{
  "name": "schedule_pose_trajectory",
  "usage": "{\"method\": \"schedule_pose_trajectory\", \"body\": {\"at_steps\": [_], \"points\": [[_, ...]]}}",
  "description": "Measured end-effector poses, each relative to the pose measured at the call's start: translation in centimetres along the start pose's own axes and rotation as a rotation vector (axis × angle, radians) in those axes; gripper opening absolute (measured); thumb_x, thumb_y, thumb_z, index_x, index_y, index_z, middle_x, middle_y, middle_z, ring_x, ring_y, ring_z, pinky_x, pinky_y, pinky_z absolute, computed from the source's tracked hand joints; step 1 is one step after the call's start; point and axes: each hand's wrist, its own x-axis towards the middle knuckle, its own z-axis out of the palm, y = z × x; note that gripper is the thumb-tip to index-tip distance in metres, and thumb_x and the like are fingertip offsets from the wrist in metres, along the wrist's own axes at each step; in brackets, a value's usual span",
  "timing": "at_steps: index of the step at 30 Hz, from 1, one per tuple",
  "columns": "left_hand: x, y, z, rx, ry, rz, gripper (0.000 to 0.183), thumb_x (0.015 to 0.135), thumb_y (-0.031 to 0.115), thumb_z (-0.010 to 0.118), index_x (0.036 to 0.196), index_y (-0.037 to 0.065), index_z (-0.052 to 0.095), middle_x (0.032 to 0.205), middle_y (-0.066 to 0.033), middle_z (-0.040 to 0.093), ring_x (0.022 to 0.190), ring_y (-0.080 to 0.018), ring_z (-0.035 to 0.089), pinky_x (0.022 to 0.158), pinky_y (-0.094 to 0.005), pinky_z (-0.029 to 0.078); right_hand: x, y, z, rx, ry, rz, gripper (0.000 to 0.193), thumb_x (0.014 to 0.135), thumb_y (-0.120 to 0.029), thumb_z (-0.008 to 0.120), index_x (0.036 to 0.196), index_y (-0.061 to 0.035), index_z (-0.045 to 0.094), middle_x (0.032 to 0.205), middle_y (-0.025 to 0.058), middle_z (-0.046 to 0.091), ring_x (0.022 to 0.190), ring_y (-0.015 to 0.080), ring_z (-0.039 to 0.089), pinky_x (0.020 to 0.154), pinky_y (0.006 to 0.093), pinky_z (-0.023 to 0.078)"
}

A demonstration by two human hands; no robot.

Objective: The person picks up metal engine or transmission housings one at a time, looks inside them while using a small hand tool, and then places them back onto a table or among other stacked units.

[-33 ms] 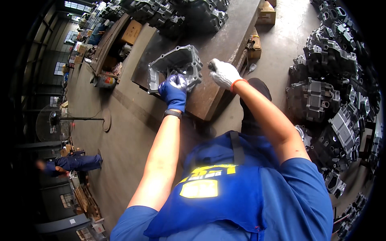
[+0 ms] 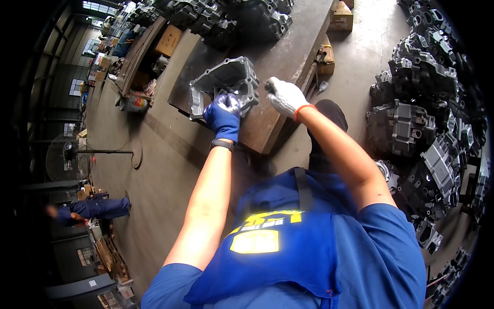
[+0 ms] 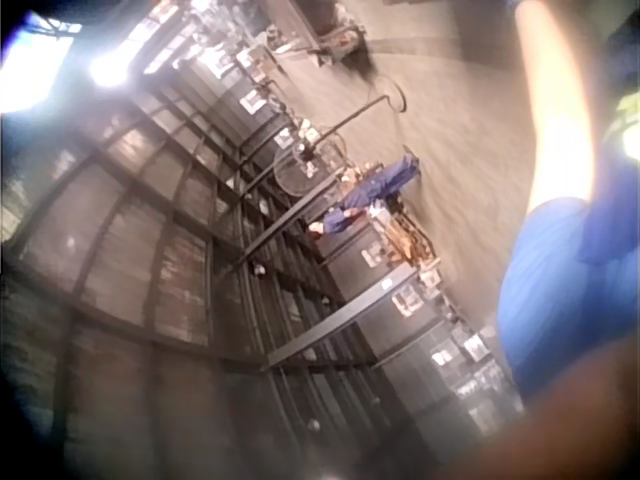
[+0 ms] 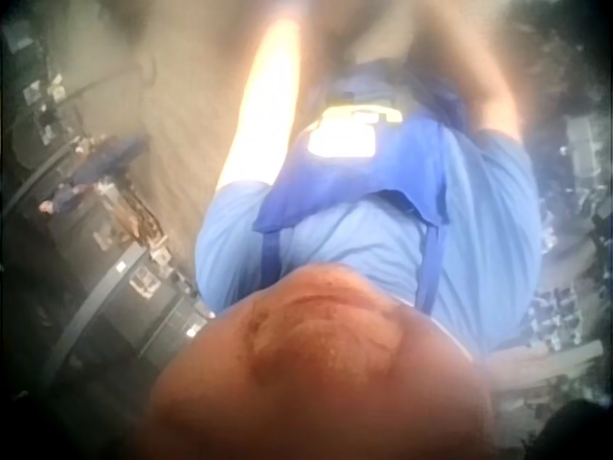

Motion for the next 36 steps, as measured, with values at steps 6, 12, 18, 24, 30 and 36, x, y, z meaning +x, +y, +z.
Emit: {"method": "schedule_pose_trajectory", "body": {"at_steps": [6, 12, 18, 24, 30, 36], "points": [[1.7, 2.2, -2.6, -0.971, -0.29, -0.488, 0.024, 0.102, 0.023, 0.058, 0.11, 0.003, 0.069, 0.096, -0.0094, 0.073, 0.082, -0.0171, 0.069, 0.072, -0.0298, 0.054, -0.7, -0.4, 2.2, -0.134, 0.062, -0.013, 0.026, 0.091, -0.025, 0.063, 0.108, -0.0071, 0.058, 0.098, 0.0215, 0.069, 0.093, 0.0406, 0.066, 0.081, 0.0489, 0.051], [0.2, -8.4, -2.8, -0.317, -0.291, -0.007, 0.024, 0.09, 0.028, 0.068, 0.081, 0.006, 0.071, 0.076, -0.0149, 0.069, 0.072, -0.032, 0.064, 0.071, -0.0426, 0.05, 2.4, -0.9, 1.5, -0.205, 0.17, -0.03, 0.021, 0.094, -0.02, 0.055, 0.108, -0.005, 0.06, 0.099, 0.0239, 0.068, 0.093, 0.0414, 0.067, 0.083, 0.0489, 0.052], [0.0, -6.2, -2.6, -0.197, -0.174, 0.105, 0.038, 0.093, 0.03, 0.063, 0.064, 0.006, 0.067, 0.059, -0.0137, 0.063, 0.056, -0.0318, 0.061, 0.059, -0.0432, 0.046, 8.2, -1.7, 1.5, -0.4, 0.163, -0.003, 0.022, 0.096, -0.014, 0.048, 0.111, -0.005, 0.062, 0.104, 0.0232, 0.069, 0.096, 0.0393, 0.069, 0.081, 0.0495, 0.055], [-0.1, -5.1, -3.2, -0.188, -0.195, 0.028, 0.038, 0.091, 0.033, 0.063, 0.062, 0.008, 0.066, 0.061, -0.0146, 0.064, 0.059, -0.0339, 0.062, 0.062, -0.0443, 0.046, 10.1, -2.9, 1.4, -0.585, 0.156, -0.029, 0.024, 0.094, -0.016, 0.052, 0.104, -0.007, 0.071, 0.101, 0.0182, 0.073, 0.095, 0.035, 0.072, 0.08, 0.0452, 0.057], [-0.6, -3.9, -2.0, -0.107, -0.12, -0.078, 0.039, 0.095, 0.034, 0.058, 0.07, 0.007, 0.073, 0.061, -0.0172, 0.064, 0.056, -0.0339, 0.063, 0.057, -0.0432, 0.047, 8.8, -4.4, 1.5, -0.592, 0.093, -0.054, 0.027, 0.092, -0.021, 0.053, 0.097, -0.0063, 0.076, 0.095, 0.0179, 0.075, 0.089, 0.0346, 0.074, 0.077, 0.046, 0.058], [-0.7, -2.4, -1.5, -0.054, -0.027, -0.065, 0.042, 0.094, 0.039, 0.058, 0.069, 0.008, 0.073, 0.06, -0.017, 0.064, 0.057, -0.0367, 0.063, 0.059, -0.0458, 0.047, 6.7, -3.7, 2.4, -0.464, 0.063, -0.093, 0.029, 0.092, -0.019, 0.051, 0.098, -0.0031, 0.074, 0.099, 0.0215, 0.073, 0.092, 0.0381, 0.072, 0.08, 0.0471, 0.057]]}}
